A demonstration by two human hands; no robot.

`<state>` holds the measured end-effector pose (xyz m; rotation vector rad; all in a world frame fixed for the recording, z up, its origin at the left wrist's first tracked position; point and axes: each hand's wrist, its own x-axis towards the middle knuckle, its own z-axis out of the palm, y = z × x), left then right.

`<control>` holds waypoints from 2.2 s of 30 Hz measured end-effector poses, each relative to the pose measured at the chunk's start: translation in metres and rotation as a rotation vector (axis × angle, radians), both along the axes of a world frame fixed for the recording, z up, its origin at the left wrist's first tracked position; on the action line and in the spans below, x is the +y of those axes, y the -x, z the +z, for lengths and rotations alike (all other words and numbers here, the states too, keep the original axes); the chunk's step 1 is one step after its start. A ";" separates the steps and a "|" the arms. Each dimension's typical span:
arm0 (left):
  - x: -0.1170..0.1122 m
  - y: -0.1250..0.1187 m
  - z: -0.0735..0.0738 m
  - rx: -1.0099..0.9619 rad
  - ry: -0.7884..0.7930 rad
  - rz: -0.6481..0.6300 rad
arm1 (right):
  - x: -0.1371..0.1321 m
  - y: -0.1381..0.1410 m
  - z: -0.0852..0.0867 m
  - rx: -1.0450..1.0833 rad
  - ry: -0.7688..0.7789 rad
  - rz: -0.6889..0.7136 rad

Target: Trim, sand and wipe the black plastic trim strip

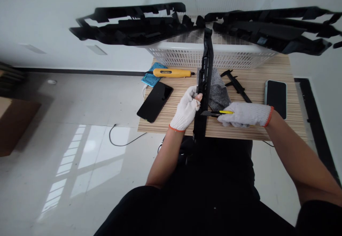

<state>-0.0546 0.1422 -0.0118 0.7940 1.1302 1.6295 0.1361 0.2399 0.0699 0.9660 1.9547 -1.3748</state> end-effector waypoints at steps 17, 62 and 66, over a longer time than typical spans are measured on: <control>-0.001 -0.001 0.003 0.009 -0.003 -0.007 | 0.006 -0.002 -0.007 -0.062 0.049 0.033; -0.002 -0.002 0.004 0.060 0.003 0.018 | 0.004 -0.005 -0.009 -0.092 0.085 -0.007; -0.002 -0.001 0.003 0.056 0.002 0.029 | 0.003 -0.007 -0.009 -0.099 0.062 0.007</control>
